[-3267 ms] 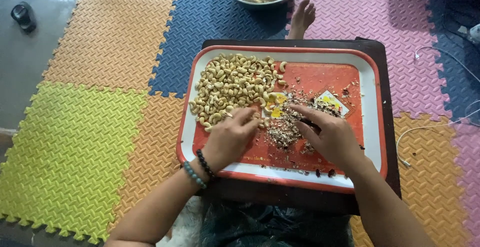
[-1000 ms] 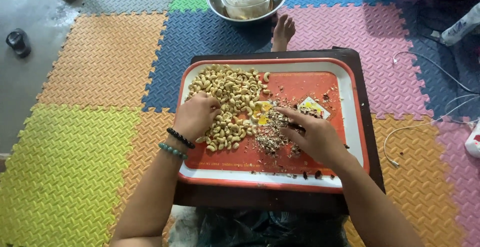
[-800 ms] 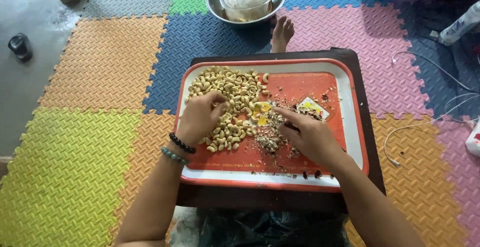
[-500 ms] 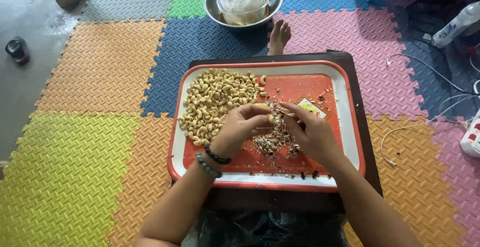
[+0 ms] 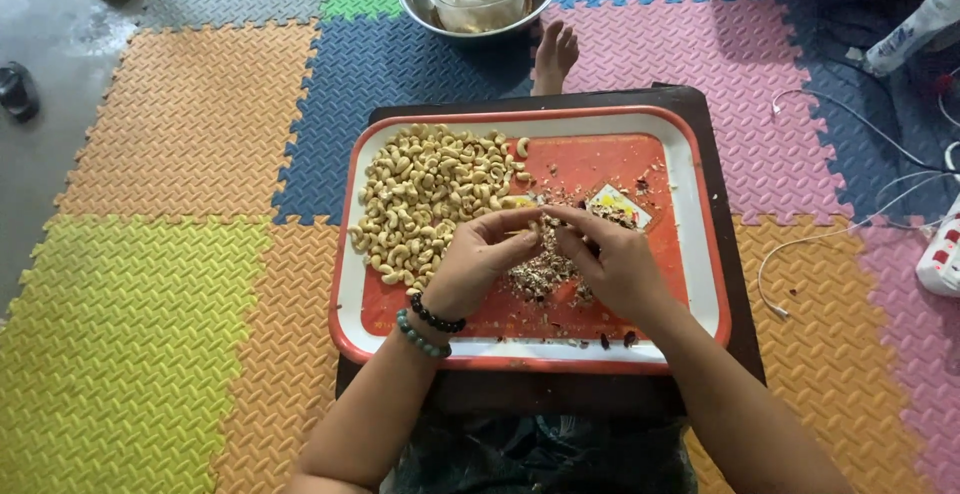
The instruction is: Manually removing the thin skin from cashew nuts and sorting them into piles on a tray.
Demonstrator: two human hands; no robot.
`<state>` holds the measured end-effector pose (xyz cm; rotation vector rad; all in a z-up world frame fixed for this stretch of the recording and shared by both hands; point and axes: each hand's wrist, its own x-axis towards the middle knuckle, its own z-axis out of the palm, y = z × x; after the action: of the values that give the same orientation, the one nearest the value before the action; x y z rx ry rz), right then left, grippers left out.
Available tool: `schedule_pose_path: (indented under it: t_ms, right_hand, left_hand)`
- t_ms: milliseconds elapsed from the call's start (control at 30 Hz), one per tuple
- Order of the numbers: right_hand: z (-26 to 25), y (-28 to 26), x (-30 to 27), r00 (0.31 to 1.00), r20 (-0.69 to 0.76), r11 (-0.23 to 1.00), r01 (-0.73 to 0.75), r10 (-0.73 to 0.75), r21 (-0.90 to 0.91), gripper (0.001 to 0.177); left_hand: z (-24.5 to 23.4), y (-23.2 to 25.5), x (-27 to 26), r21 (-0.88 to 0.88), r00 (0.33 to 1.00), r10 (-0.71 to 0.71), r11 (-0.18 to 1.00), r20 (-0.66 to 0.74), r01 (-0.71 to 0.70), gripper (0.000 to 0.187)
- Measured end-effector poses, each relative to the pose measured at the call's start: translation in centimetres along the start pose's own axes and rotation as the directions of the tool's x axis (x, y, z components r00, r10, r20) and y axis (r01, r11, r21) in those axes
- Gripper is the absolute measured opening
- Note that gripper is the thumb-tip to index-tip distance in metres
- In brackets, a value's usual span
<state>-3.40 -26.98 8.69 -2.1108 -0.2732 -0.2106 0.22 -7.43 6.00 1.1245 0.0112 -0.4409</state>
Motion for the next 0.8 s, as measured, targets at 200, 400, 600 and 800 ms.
schedule_pose_path:
  t_ms: [200,400,600,800]
  right_hand:
    - [0.2,-0.7,-0.3,1.000,-0.025,0.999,-0.008,0.009,0.035,0.030]
    - [0.3,-0.9,-0.2,0.999,-0.027,0.998,0.025,-0.024,0.053,0.027]
    - [0.4,-0.5,-0.3,1.000,0.005,0.999,0.025,-0.025,0.039,0.028]
    - [0.3,-0.6,-0.4,0.998,0.010,0.996,0.062,-0.063,0.062,0.028]
  left_hand:
    - [1.0,1.4,-1.0,0.020,0.998,0.040,0.999,-0.041,-0.039,0.040]
    - [0.5,0.8,-0.8,0.037,0.998,0.049,0.998,-0.039,-0.048,0.041]
    - [0.7,1.3,-1.1,0.066,0.997,0.043,0.997,-0.061,-0.039,0.040]
    - [0.6,1.0,-1.1,0.077,0.997,0.062,0.995,-0.055,-0.057,0.038]
